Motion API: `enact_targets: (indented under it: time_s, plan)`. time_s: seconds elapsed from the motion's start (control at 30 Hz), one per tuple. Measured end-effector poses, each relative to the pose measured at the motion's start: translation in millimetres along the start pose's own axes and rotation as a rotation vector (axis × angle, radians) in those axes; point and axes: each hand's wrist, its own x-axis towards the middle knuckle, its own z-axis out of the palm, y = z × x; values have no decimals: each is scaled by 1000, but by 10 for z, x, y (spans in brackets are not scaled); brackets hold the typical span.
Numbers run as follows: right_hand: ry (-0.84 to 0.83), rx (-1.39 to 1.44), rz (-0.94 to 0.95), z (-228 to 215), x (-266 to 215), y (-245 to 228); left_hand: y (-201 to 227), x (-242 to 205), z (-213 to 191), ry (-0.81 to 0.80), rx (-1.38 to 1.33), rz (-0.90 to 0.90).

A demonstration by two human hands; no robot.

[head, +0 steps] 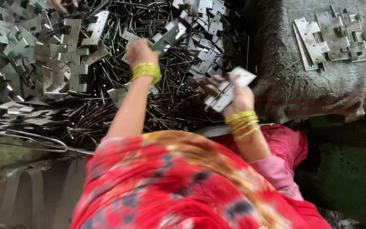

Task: The person sits on the floor and repeatedly picks up small metal plates and nails from a large pile, inserts the nails into the plates, and places the assembled units onto a nearby surface. The process continues with consistent hand movements throughout the clip.

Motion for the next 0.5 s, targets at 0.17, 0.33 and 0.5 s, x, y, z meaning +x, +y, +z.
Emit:
enact_targets:
  time_s: [0.17,0.33,0.5]
  plan:
    - [-240,-61,262,-42,129,520,-132,-664,-1120,83,-168,342]
    - [-340,-193,528,103,-15,627,280,-1171,-1507,-451,97,481]
    - [-227,-138,538,115,-228,672,202,-1369,-818,-258,-65,566]
